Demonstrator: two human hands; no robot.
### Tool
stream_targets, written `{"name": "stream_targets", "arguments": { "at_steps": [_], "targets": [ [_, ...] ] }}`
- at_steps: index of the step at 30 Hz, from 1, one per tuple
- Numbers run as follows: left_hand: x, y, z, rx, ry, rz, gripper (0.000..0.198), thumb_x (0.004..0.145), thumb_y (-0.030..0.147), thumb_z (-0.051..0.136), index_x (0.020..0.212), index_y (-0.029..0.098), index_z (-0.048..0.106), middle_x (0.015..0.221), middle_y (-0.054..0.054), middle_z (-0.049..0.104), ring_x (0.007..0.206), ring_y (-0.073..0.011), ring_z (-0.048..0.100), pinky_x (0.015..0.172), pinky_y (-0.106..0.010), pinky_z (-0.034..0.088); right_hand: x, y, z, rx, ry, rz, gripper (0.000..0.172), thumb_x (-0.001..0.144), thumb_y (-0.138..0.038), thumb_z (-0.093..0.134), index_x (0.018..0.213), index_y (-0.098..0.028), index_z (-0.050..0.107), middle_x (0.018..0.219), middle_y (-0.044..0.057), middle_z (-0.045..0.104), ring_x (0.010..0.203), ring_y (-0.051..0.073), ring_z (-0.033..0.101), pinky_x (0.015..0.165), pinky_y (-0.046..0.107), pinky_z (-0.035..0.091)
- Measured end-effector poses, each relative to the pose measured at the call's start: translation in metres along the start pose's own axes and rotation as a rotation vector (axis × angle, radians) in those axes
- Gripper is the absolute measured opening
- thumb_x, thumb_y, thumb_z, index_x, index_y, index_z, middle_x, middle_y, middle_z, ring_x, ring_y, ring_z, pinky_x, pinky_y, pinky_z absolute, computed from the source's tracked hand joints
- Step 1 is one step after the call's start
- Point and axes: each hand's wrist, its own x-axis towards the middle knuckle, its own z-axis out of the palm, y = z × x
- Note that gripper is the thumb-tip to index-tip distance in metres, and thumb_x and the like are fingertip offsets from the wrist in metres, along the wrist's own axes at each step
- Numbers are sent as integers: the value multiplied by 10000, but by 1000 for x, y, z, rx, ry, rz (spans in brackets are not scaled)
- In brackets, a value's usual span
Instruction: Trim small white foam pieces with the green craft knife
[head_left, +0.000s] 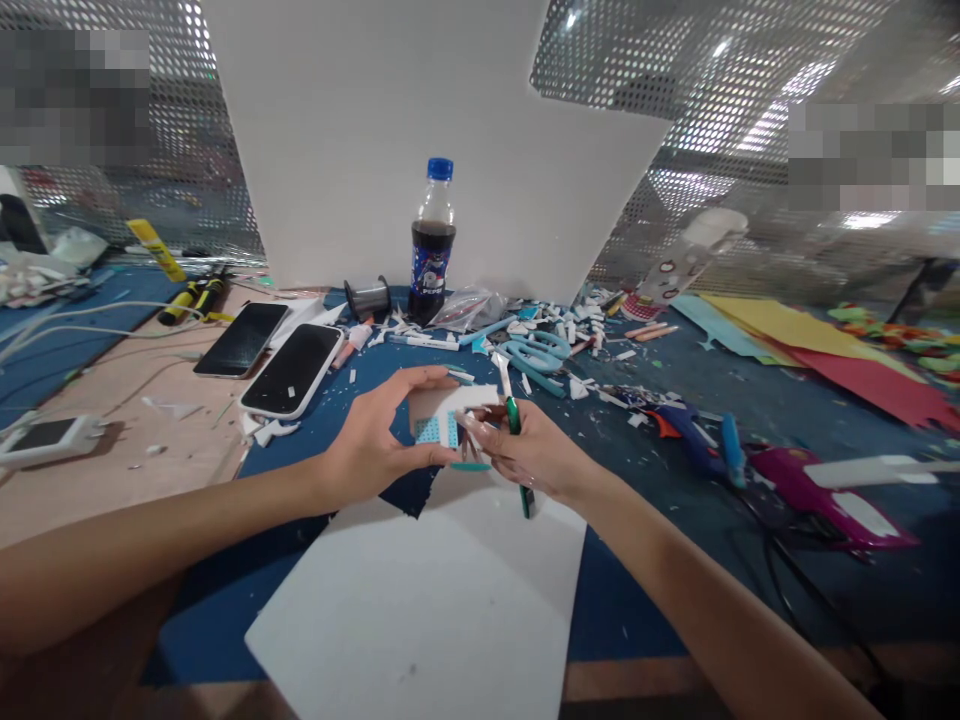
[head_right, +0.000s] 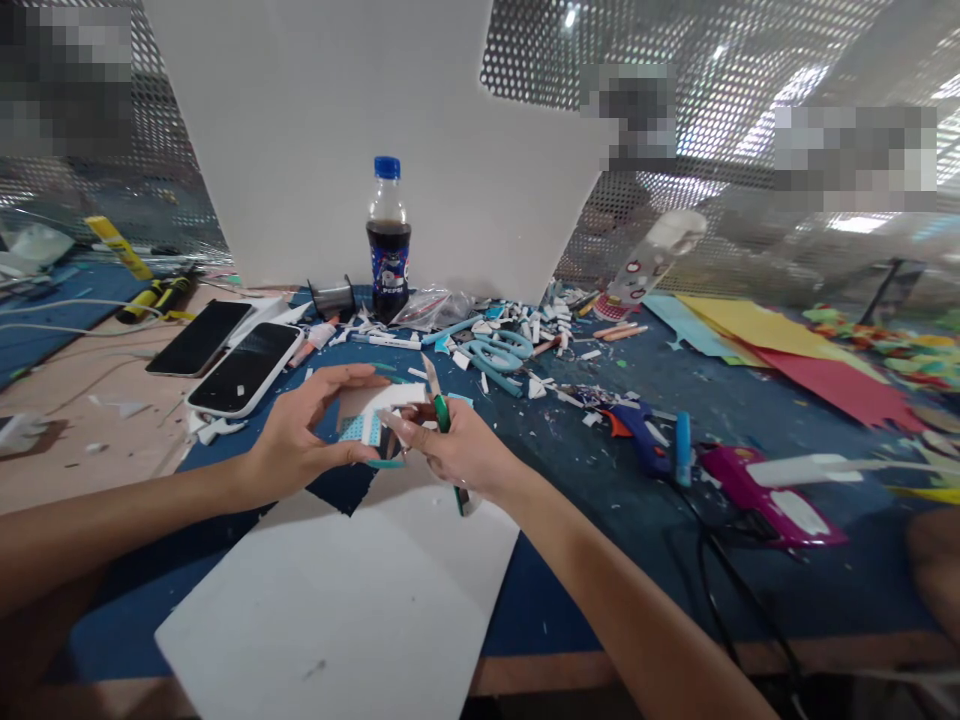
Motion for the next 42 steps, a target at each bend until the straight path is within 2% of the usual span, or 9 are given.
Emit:
{"name": "stream_targets", "arguments": {
  "at_steps": [5, 8, 12, 15, 20, 24, 29, 35, 42],
  "targets": [
    [5, -10, -3, 30, 141, 39, 640, 679, 382, 738, 1225, 220, 446, 1208, -111, 574, 1148, -255, 538, 987, -413, 440, 3, -7, -12, 56, 9, -34, 340, 710, -472, 679, 675, -176, 516, 389, -99, 414, 270, 7, 221, 294, 172, 144],
    [7, -22, -2, 93, 158, 30, 642, 658, 393, 750, 1195, 191, 462, 1184, -124, 586, 1126, -266, 550, 975, -429, 439, 2, -14, -25, -25, 176, -69, 331, 696, -472, 688, 685, -167, 561, 410, -65, 479, 264, 13, 241, 289, 189, 142],
    [9, -36, 2, 136, 126, -47, 625, 668, 386, 741, 1185, 169, 462, 1186, -142, 586, 1111, -275, 558, 942, -438, 454, 3, -19, -49, -386, 432, -182, 304, 676, -445, 704, 668, -152, 625, 505, 22, 603, 341, 78, 408, 347, 235, 279],
    [9, -38, 2, 177, 106, -36, 631, 661, 372, 747, 1188, 179, 459, 1187, -132, 581, 1117, -274, 551, 940, -441, 452, 17, -21, -60, -681, 509, -209, 289, 677, -426, 700, 598, -156, 633, 521, 57, 637, 496, 165, 561, 497, 285, 408],
    [8, -35, 1, 227, 91, 20, 600, 667, 363, 742, 1172, 194, 466, 1164, -110, 584, 1106, -261, 552, 937, -439, 451, 55, -27, -53, -654, 412, -236, 298, 671, -408, 710, 809, -146, 678, 671, 62, 700, 500, 140, 576, 508, 260, 436],
    [6, -39, 1, 202, 161, 38, 627, 661, 405, 741, 1181, 194, 462, 1156, -124, 582, 1098, -274, 554, 931, -452, 449, 62, -29, -35, -495, 348, -196, 499, 734, -516, 625, 1085, -163, 596, 715, 37, 705, 270, 52, 361, 309, 233, 337],
    [5, -39, 2, 212, 198, 86, 652, 638, 460, 742, 1173, 205, 467, 1135, -120, 589, 1080, -276, 557, 905, -444, 458, 43, -16, -8, -396, 246, -133, 411, 736, -566, 593, 706, -156, 591, 370, -51, 484, 218, 46, 288, 238, 200, 237],
    [1, -33, 2, 220, 185, 124, 653, 629, 489, 736, 1152, 195, 478, 1114, -126, 596, 1054, -272, 572, 878, -424, 476, 30, -9, 20, -359, 151, -51, 372, 613, -500, 730, 641, -148, 609, 470, -57, 488, 251, 21, 301, 240, 195, 245],
    [0, -31, 3, 197, 191, 112, 632, 642, 507, 720, 1144, 206, 481, 1119, -115, 595, 1058, -267, 576, 889, -425, 473, 30, -7, 23, -338, 154, -25, 360, 659, -491, 698, 582, -145, 633, 385, -58, 440, 239, 29, 296, 244, 197, 234]
  ]
}}
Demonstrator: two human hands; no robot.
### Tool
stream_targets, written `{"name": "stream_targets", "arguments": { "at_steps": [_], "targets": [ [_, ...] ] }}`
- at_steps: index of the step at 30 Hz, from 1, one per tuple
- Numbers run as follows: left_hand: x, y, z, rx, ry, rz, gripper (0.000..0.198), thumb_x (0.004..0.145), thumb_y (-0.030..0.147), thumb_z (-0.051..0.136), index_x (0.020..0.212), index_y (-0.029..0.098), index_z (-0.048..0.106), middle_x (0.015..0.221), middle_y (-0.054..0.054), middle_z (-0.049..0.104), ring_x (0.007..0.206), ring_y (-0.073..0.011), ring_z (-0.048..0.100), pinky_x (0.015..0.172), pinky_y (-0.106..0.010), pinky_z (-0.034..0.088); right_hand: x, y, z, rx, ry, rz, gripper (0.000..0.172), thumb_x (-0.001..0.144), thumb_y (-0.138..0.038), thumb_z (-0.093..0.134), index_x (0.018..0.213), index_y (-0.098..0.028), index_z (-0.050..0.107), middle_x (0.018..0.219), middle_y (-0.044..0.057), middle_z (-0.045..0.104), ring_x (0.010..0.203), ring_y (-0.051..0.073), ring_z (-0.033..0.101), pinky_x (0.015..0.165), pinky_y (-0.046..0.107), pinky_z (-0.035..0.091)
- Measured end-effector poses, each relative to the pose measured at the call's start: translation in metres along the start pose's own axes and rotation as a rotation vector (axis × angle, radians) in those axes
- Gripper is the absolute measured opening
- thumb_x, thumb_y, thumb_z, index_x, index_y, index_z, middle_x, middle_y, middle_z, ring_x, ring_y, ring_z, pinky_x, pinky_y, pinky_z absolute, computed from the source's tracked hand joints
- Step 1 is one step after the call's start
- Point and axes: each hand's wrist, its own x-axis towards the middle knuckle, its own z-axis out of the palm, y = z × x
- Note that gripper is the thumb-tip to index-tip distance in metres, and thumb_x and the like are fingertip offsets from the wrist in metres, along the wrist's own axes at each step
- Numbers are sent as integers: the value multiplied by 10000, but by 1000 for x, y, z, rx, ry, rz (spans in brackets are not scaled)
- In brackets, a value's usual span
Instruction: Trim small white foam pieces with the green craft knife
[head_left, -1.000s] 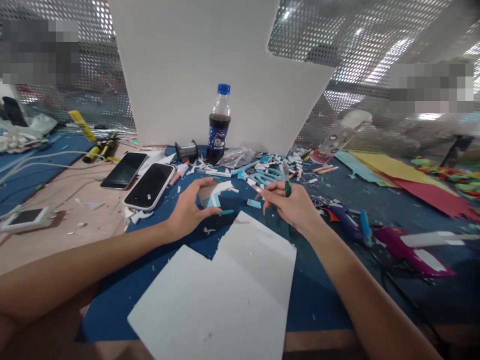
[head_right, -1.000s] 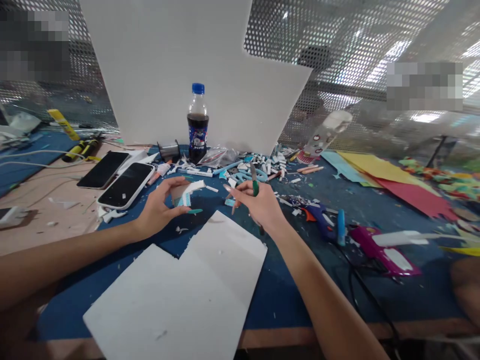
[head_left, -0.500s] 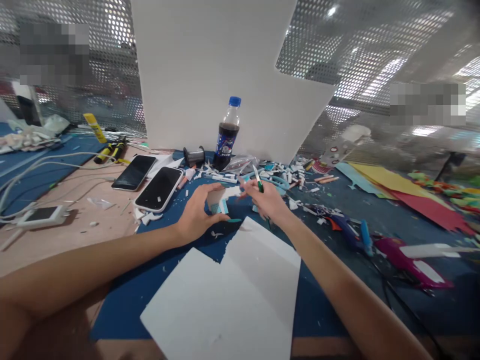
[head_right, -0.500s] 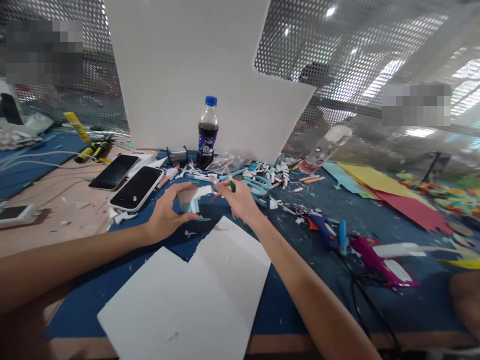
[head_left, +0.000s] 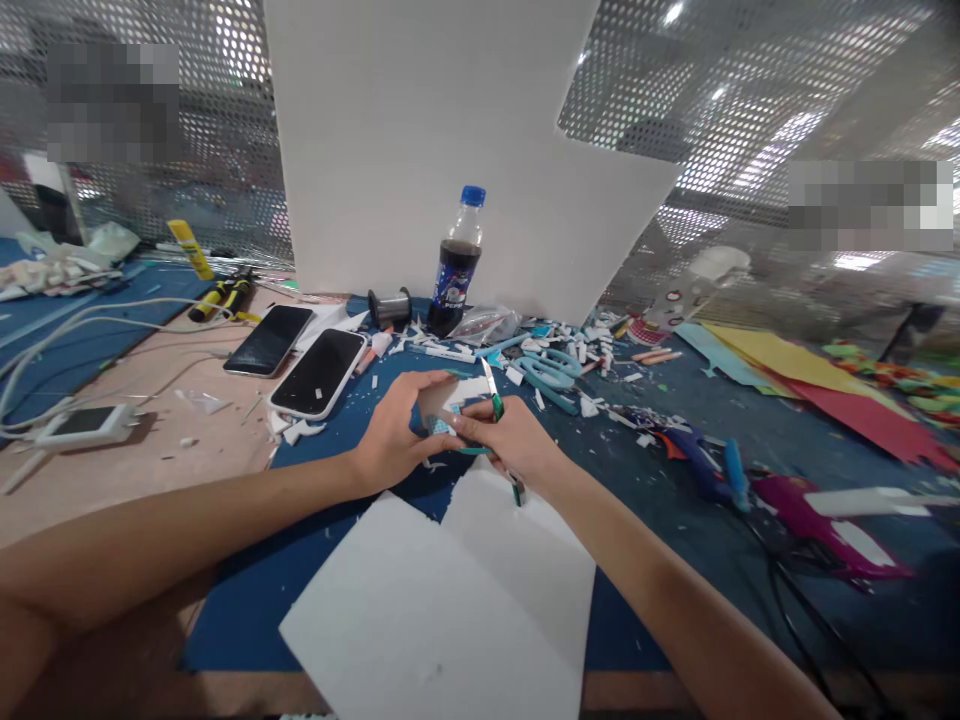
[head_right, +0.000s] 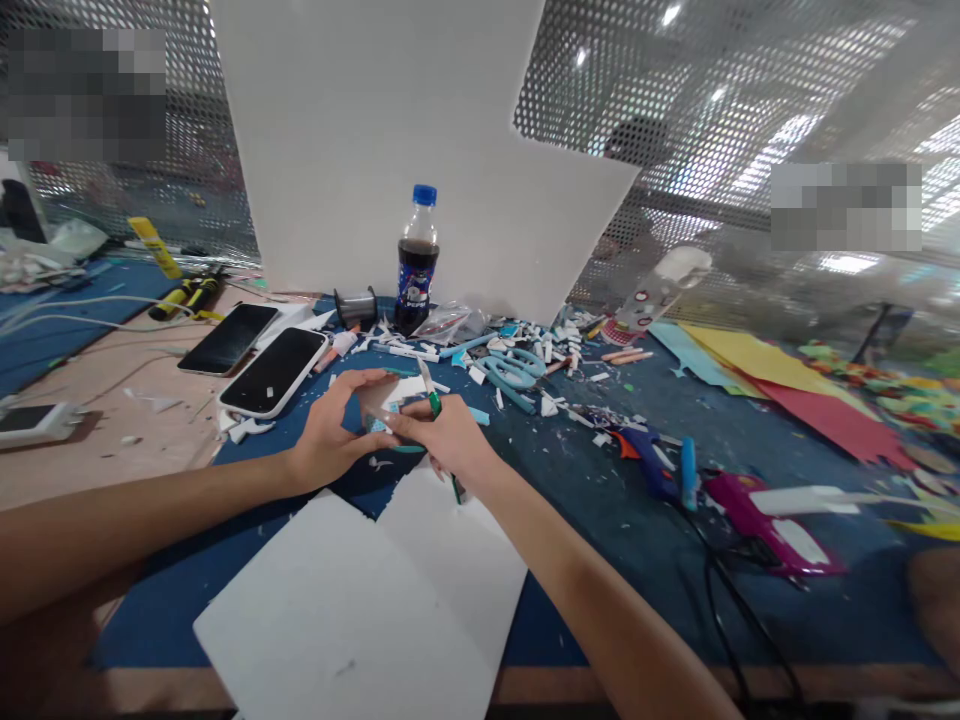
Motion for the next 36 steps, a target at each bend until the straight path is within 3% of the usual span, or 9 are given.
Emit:
{"name": "stream_targets", "arguments": {
  "at_steps": [11, 18, 28, 36],
  "targets": [
    [-1, 3, -1, 64, 47, 112, 591, 683, 489, 695, 1150, 209, 466, 1082, -95, 596, 1017, -247, 569, 867, -395, 469, -4, -4, 0, -5, 20, 43, 314, 677, -443, 693, 575, -153, 631, 285, -85, 327, 222, 45, 282, 239, 189, 208],
    [-3, 3, -1, 16, 45, 93, 636, 662, 514, 698, 1166, 213, 453, 1115, -109, 576, 1045, -260, 554, 885, -420, 457, -4, -3, -1, 18, 20, 33, 282, 663, -410, 711, 603, -142, 645, 325, -89, 351, 234, 34, 279, 246, 190, 212],
    [-10, -9, 8, -350, 26, -34, 631, 682, 396, 733, 1214, 225, 439, 1186, -114, 521, 1136, -275, 507, 986, -438, 395, -5, -4, -2, -18, 32, -37, 308, 631, -423, 743, 568, -134, 657, 309, -84, 363, 241, 32, 293, 256, 185, 227],
    [-7, -5, 13, -659, 12, -129, 619, 657, 377, 758, 1172, 225, 450, 1154, -85, 529, 1134, -237, 510, 1002, -409, 390, -7, -4, -2, -17, 46, -87, 335, 641, -471, 719, 590, -142, 686, 345, -71, 388, 246, 28, 290, 255, 193, 187]
  ]
}}
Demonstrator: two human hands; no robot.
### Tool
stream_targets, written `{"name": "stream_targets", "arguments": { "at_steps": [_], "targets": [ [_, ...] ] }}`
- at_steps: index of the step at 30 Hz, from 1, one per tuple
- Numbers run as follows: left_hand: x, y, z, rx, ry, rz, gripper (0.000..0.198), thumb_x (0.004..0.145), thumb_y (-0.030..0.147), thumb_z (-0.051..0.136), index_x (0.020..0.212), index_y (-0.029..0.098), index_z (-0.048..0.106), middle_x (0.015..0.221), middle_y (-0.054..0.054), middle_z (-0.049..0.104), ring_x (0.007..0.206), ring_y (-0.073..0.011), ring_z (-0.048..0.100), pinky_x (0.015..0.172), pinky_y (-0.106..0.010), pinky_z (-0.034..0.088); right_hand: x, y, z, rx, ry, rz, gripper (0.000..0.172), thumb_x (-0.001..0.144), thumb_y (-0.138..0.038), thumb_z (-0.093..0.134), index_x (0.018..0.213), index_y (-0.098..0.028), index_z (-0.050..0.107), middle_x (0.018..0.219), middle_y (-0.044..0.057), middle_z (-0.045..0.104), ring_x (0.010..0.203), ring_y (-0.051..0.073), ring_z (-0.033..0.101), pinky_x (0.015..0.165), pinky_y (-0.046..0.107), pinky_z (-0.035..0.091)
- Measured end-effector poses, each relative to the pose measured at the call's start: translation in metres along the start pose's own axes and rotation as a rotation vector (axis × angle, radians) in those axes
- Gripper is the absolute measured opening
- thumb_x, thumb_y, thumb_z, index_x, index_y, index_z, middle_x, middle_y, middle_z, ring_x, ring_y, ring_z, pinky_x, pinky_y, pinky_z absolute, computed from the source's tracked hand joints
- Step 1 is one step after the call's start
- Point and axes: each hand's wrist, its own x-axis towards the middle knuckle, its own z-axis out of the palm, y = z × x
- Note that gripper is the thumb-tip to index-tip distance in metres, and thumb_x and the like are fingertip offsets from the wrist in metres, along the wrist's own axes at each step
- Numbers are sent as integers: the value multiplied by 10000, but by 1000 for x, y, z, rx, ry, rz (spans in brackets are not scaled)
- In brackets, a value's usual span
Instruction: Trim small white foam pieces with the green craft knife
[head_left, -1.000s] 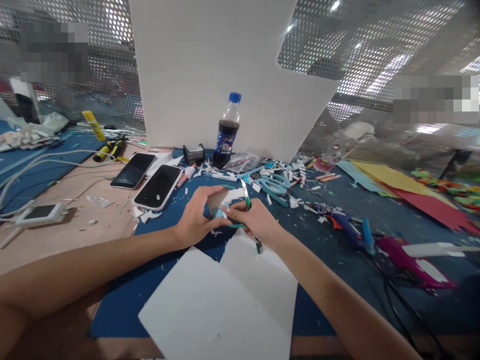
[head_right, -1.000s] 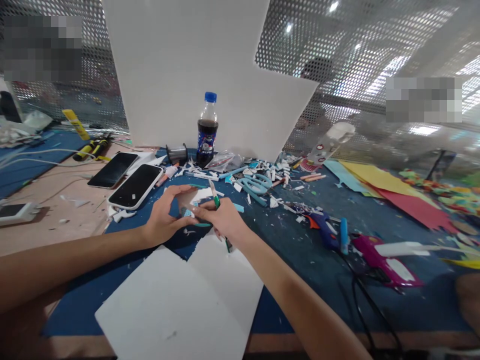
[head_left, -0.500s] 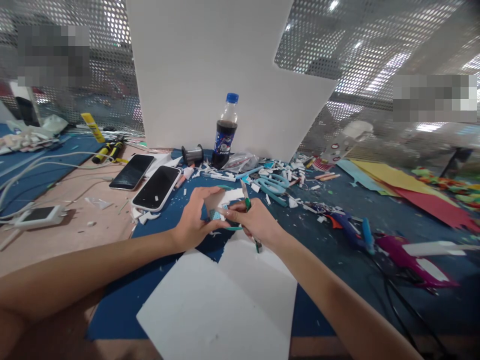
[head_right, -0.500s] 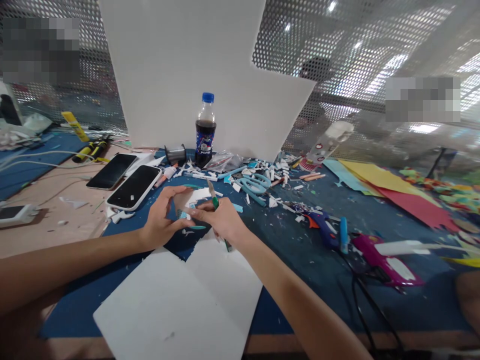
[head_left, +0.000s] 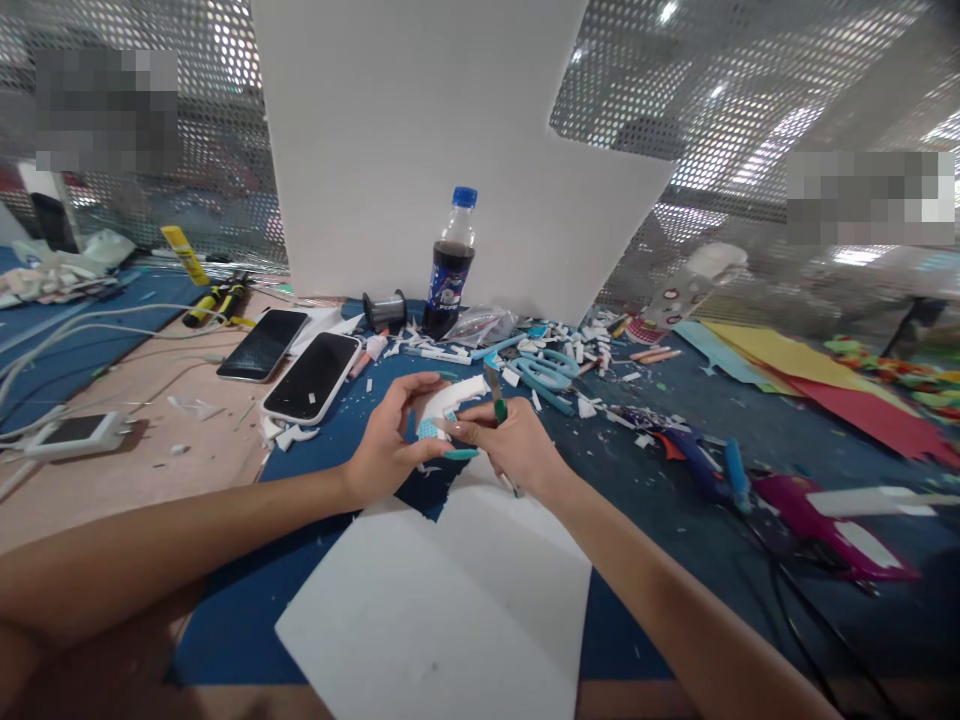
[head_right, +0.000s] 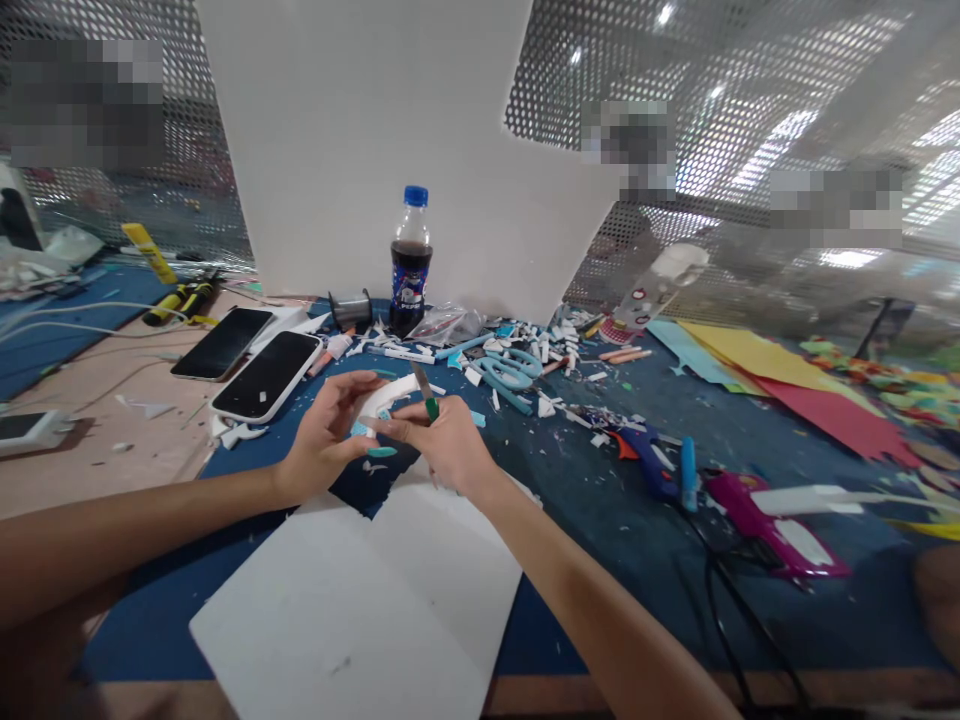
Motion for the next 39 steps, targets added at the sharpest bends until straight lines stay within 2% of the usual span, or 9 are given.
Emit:
{"name": "stream_targets", "arguments": {
  "at_steps": [9, 16, 19, 22, 26, 30, 32, 35, 39],
  "targets": [
    [1, 8, 4, -134, 15, -129, 602, 635, 352, 779, 1125, 207, 462, 1112, -84, 551, 1115, -234, 522, 980, -395, 406, -1, -1, 0, 63, 10, -43, 256, 629, -406, 736, 589, -154, 707, 356, -59, 418, 286, 30, 294, 275, 202, 179],
    [8, 5, 2, -110, 141, -150, 523, 667, 354, 752, 1082, 193, 477, 1070, -79, 572, 1067, -223, 549, 955, -392, 430, 0, -3, -4, 155, 140, -92, 189, 540, -344, 791, 610, -176, 739, 412, -30, 548, 292, 33, 328, 271, 194, 236],
    [13, -2, -7, -11, 130, -55, 518, 684, 388, 729, 1096, 196, 480, 1109, -86, 543, 1116, -243, 518, 992, -407, 402, 1, 1, -6, 236, 144, -165, 152, 556, -332, 788, 613, -198, 744, 515, 3, 641, 305, 43, 368, 285, 203, 291],
    [19, -12, -21, 195, 142, 53, 497, 737, 421, 666, 1137, 197, 473, 1148, -100, 516, 1141, -256, 494, 1014, -428, 373, -1, 7, -7, 299, 105, -345, 102, 609, -318, 771, 676, -243, 754, 671, 22, 701, 470, 120, 568, 397, 241, 436],
    [24, -18, -32, 582, 161, 5, 420, 858, 405, 500, 1219, 202, 431, 1253, -125, 468, 1224, -279, 407, 1056, -497, 266, -5, 8, -9, -4, 186, -565, 110, 725, -260, 704, 821, -277, 754, 686, 11, 697, 603, 147, 609, 536, 276, 481],
    [21, -4, -28, 887, 104, 89, 345, 922, 400, 335, 1191, 201, 419, 1244, -130, 453, 1206, -266, 369, 1027, -493, 257, -8, 6, -9, -310, 320, -670, 133, 743, -182, 686, 840, -250, 747, 671, 2, 694, 565, 118, 576, 540, 245, 454],
    [18, 6, -24, 911, 42, 233, 321, 923, 418, 303, 1089, 183, 446, 1090, -120, 498, 1051, -245, 447, 937, -449, 338, -8, 5, -8, -378, 344, -674, 120, 751, -178, 678, 840, -225, 743, 677, 9, 691, 576, 118, 585, 557, 239, 457],
    [14, 16, -19, 857, -166, 388, 348, 895, 496, 322, 909, 175, 455, 840, -71, 498, 794, -210, 454, 753, -377, 388, -8, 6, -5, -480, 335, -615, 93, 765, -198, 664, 818, -215, 739, 709, 19, 700, 634, 133, 618, 614, 245, 466],
    [11, 19, -14, 876, -306, 354, 256, 887, 421, 403, 838, 176, 457, 775, -58, 502, 727, -197, 426, 668, -337, 361, -7, 9, -4, -614, 256, -546, 136, 792, -174, 616, 840, -225, 733, 800, 26, 721, 731, 156, 652, 661, 247, 470]
  ]
}}
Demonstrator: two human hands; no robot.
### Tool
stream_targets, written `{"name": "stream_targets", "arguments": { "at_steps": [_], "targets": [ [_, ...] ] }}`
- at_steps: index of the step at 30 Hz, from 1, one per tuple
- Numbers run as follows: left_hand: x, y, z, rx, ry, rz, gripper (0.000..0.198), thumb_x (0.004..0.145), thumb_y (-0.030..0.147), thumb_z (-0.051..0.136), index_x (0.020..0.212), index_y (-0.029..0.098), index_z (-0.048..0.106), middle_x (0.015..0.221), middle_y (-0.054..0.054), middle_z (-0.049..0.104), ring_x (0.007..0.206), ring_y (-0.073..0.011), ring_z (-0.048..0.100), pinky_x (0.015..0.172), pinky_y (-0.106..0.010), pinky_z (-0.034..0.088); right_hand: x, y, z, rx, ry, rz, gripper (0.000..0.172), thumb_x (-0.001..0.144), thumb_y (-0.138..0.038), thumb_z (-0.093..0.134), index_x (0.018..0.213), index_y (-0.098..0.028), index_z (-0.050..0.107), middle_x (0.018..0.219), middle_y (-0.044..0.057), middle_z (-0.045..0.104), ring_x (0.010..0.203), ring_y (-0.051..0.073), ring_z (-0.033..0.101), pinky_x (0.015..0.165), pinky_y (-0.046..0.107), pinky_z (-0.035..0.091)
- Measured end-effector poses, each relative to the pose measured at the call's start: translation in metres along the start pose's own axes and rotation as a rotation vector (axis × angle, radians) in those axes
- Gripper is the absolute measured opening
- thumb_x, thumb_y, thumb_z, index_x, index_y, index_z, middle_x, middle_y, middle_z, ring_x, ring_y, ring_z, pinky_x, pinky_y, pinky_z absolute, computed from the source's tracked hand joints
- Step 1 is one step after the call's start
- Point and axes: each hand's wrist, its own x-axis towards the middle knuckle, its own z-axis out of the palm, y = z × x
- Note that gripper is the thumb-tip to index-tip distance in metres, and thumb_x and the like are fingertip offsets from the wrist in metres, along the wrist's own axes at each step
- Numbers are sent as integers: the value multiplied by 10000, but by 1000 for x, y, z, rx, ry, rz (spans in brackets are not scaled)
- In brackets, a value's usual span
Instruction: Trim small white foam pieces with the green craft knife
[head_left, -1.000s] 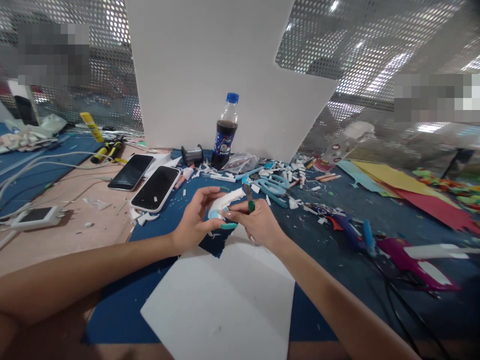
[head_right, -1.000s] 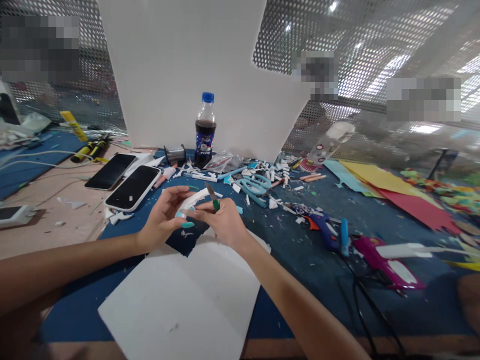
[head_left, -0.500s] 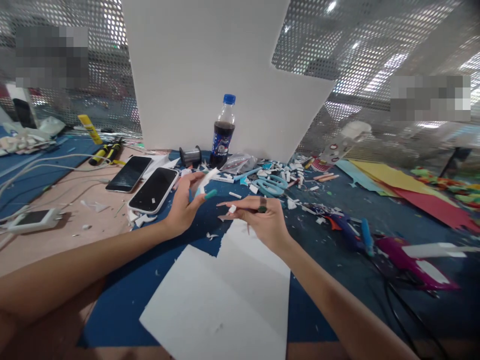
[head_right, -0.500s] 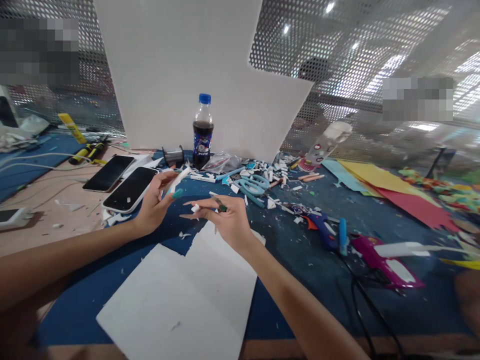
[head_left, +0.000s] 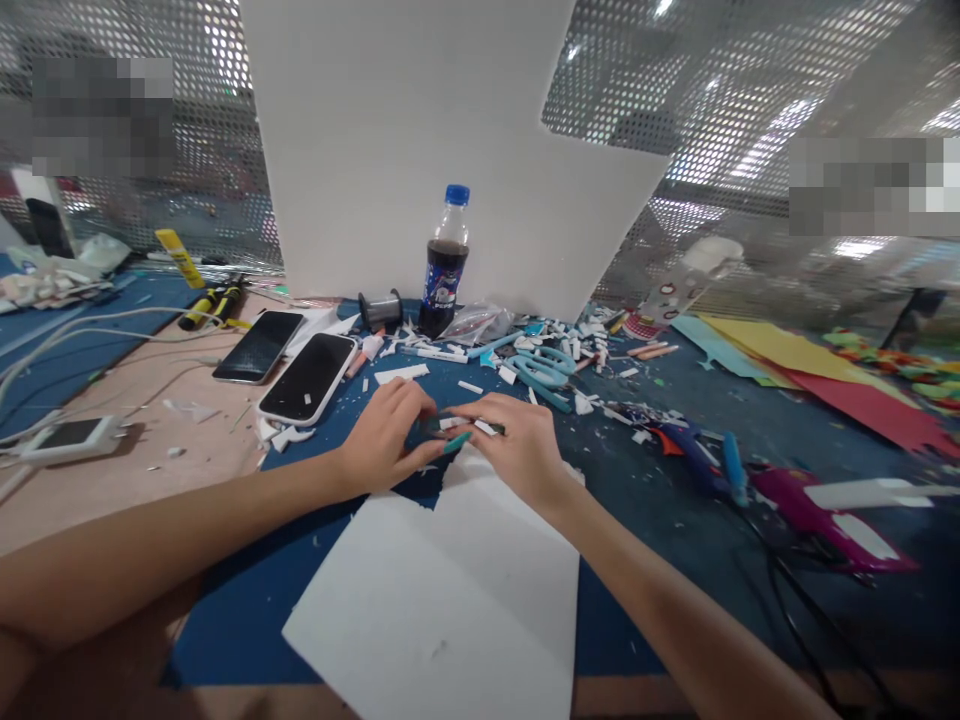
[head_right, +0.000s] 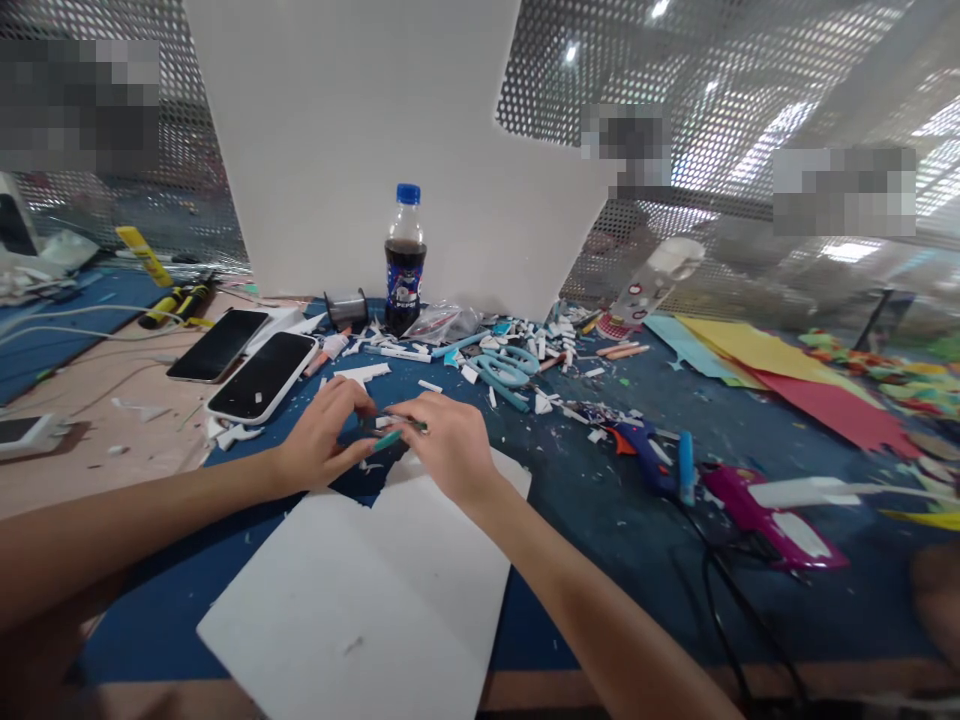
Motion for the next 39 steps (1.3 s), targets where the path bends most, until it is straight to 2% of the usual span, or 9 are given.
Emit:
{"name": "stream_targets", "arguments": {
  "at_steps": [4, 8, 12, 16, 19, 22, 24, 30, 39],
  "targets": [
    [0, -2, 2, 70, -49, -2, 131, 888, 279, 431, 845, 172, 490, 756, -58, 532, 728, -196, 443, 654, -320, 352, -1, 2, 3, -56, -74, 15, 185, 801, -143, 581, 876, -229, 727, 865, 30, 730, 793, 177, 666, 697, 260, 481],
    [-1, -5, 4, 214, -77, 69, 164, 899, 243, 408, 805, 175, 524, 760, -67, 557, 734, -200, 447, 646, -318, 334, 4, 3, -1, -15, -187, 23, 197, 812, -159, 575, 937, -235, 707, 963, 34, 721, 896, 200, 659, 784, 297, 488],
    [-2, -6, 4, 288, -44, 100, 194, 899, 234, 414, 757, 172, 530, 703, -54, 547, 705, -193, 446, 623, -314, 310, 14, 4, -20, 19, -319, 9, 410, 753, -264, 666, 1151, -200, 588, 1134, 84, 648, 1025, 233, 599, 864, 348, 460],
    [-1, -4, 5, 303, -33, 83, 211, 895, 243, 419, 732, 175, 535, 671, -49, 545, 680, -191, 446, 611, -319, 295, 17, 2, -32, 74, -409, 23, 212, 812, -307, 582, 964, -162, 555, 965, 89, 632, 864, 188, 594, 694, 283, 466],
    [-1, -3, 6, 293, -36, 92, 222, 890, 248, 420, 717, 179, 542, 653, -49, 549, 661, -189, 448, 601, -320, 293, 11, 0, -20, 94, -311, 22, 191, 852, -355, 515, 909, -178, 467, 881, 63, 587, 788, 160, 563, 646, 257, 432],
    [-2, -3, 8, 310, 3, 138, 223, 887, 236, 428, 714, 175, 554, 635, -48, 571, 636, -180, 453, 589, -315, 298, 3, 0, 0, -71, -94, 32, 181, 875, -358, 454, 861, -185, 405, 810, 52, 527, 694, 154, 519, 597, 256, 389],
    [-3, -2, 9, 313, 16, 156, 217, 885, 236, 436, 722, 172, 564, 633, -48, 589, 628, -176, 463, 586, -312, 303, 0, -1, 9, -178, -52, 27, 154, 888, -333, 406, 833, -190, 389, 774, 43, 496, 602, 139, 466, 526, 243, 334],
    [-5, -2, 11, 211, 2, 120, 171, 878, 236, 456, 896, 173, 614, 763, -67, 660, 709, -189, 532, 626, -314, 342, 1, -1, 8, -303, -217, -110, 52, 846, -182, 404, 818, -191, 447, 747, 26, 496, 576, 131, 425, 495, 230, 249],
    [-7, -3, 15, 112, -35, 136, 154, 853, 234, 500, 800, 186, 636, 685, -54, 654, 634, -172, 563, 587, -299, 385, 4, 3, 7, -363, -427, -159, 75, 797, -131, 446, 802, -188, 495, 741, 25, 587, 664, 154, 511, 535, 246, 239]
  ]
}}
